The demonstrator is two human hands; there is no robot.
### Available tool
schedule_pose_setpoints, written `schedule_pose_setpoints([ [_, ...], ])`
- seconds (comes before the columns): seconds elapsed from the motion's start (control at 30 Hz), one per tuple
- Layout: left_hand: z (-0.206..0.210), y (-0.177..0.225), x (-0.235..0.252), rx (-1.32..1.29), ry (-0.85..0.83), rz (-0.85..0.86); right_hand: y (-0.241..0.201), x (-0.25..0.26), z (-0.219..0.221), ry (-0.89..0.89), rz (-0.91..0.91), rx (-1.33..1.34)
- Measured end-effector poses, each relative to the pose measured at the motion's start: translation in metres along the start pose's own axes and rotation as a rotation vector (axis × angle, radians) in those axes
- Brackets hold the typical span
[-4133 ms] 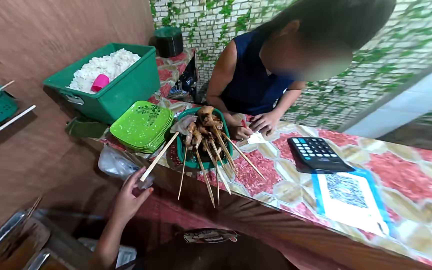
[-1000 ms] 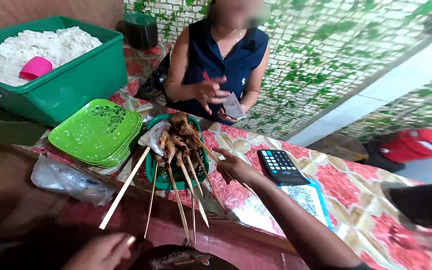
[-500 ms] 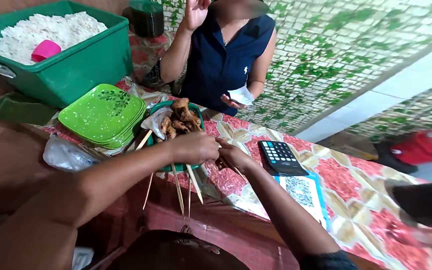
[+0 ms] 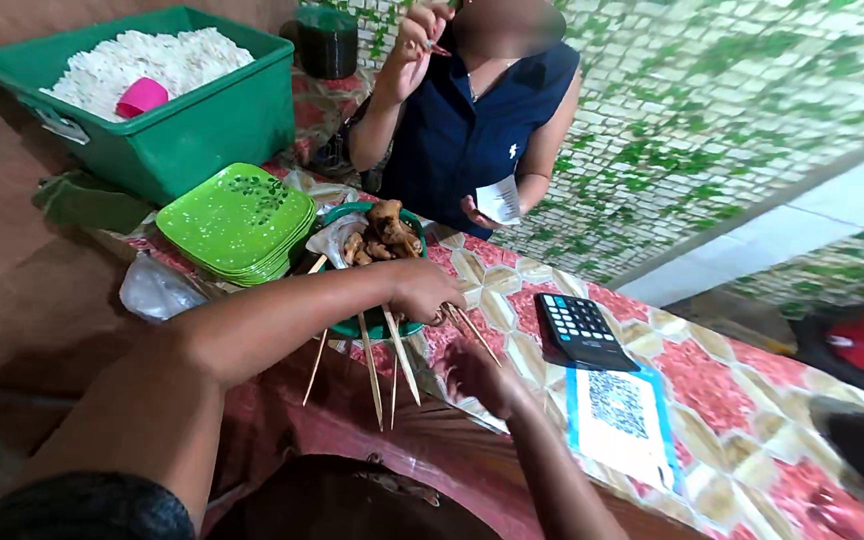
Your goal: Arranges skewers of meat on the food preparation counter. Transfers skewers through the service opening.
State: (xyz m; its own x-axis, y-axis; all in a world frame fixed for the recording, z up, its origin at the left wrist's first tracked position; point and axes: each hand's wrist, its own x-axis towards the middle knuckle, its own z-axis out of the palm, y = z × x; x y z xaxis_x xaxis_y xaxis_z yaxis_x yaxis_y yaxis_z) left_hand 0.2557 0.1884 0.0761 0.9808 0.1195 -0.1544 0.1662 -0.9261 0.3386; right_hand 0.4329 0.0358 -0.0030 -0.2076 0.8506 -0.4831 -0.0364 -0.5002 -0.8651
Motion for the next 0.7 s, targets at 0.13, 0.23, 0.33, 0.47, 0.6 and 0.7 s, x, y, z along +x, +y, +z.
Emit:
schedule_pose_setpoints([
  [0.13,-0.009,0.003,0.002,0.008,-0.052,-0.001,0.017,-0.029,0.042,-0.088,-0.372,-0.289],
  [0.23,-0.016,0.003,0.001,0.02,-0.067,-0.021,0.008,-0.038,0.067,-0.035,-0.537,-0.74],
  [0.33,-0.021,0.002,0.004,0.04,-0.088,-0.03,-0.002,-0.039,0.082,-0.064,-0.514,-0.939],
  [0.47,-0.002,0.002,-0.003,0.018,-0.06,-0.046,-0.003,-0.048,0.064,0.064,-0.433,-0.841],
  [0.6,0.008,0.009,-0.028,0.024,-0.027,-0.052,0.007,-0.041,0.028,0.198,-0.234,-0.497],
  [0.7,0.014,0.011,-0.04,0.016,-0.029,-0.075,0.019,-0.024,0.019,0.228,-0.217,-0.295],
])
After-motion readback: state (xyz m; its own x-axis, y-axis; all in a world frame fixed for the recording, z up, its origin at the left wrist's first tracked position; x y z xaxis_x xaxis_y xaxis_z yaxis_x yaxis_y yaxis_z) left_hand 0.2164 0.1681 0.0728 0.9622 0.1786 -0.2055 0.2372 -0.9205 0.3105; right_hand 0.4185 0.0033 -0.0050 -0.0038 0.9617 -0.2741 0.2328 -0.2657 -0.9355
